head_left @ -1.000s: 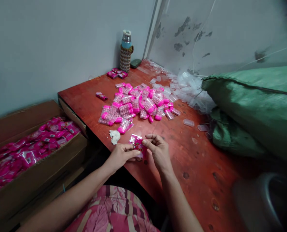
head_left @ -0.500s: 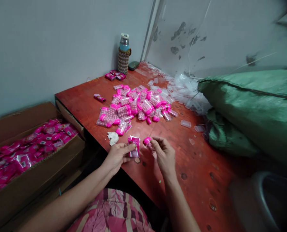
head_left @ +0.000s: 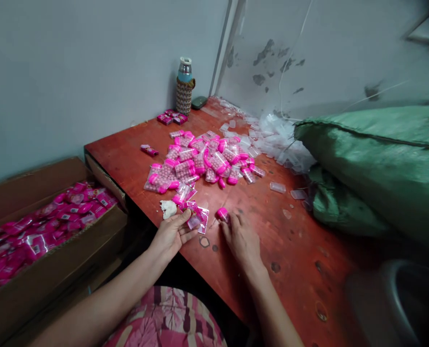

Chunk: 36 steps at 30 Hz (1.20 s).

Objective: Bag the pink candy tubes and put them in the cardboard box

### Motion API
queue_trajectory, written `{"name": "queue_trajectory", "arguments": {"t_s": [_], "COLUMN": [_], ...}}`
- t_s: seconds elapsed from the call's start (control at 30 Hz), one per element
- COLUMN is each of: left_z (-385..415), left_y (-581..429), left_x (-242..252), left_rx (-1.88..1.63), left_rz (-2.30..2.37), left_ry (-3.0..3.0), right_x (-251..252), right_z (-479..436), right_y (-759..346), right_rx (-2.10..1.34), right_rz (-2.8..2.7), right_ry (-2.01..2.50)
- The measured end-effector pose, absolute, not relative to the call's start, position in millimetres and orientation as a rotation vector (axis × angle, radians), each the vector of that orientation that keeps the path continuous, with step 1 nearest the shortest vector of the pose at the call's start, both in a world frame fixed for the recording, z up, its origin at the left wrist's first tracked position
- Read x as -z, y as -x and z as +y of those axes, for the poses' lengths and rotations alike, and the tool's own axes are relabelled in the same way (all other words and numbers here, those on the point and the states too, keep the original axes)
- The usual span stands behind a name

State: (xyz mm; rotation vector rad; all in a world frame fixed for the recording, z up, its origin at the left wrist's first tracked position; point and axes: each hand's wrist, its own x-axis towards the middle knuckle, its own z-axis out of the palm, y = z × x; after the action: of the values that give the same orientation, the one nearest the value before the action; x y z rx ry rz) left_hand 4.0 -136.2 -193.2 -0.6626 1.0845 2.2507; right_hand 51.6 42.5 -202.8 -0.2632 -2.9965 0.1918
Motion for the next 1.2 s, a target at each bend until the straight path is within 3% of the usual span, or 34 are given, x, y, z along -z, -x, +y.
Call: {"name": "queue_trajectory", "arguments": {"t_s": [0.17, 0.4, 0.47, 0.73, 1.03, 1.2], "left_z": [-130.2, -127.1, -125.6, -123.6, -125.8, -125.8], "left_y": [-3.8, -0.9, -1.4, -6.3, -6.4, -7.0], "left_x": [197.2, 200.0, 200.5, 200.2, 190.3, 186.9], "left_rx": [-2.327, -2.391, -2.42, -2.429, -2.377, -2.272], "left_rz": [1.028, 0.953, 0.914, 0.861, 1.118, 1.166], "left_ry": [0.685, 0.737, 0.732, 0.637, 0.378, 0.173], "right_x": [202.7, 190.7, 190.2, 193.9, 196.9, 201.5], "right_z": [50.6, 4.3, -13.6, -34.6, -37.0, -35.5], "right_y": [-54.0, -77.4, -84.4, -83.1, -79.5, -80.0], "right_rx": [-0.578, -1.743, -1.907, -1.82, -2.354, -2.117], "right_rz": [-3.009, -2.578, -2.453, -2.418, -2.159, -2.271], "right_ry": [0.336, 0.509, 0.527, 0.606, 0.606, 0.574]}}
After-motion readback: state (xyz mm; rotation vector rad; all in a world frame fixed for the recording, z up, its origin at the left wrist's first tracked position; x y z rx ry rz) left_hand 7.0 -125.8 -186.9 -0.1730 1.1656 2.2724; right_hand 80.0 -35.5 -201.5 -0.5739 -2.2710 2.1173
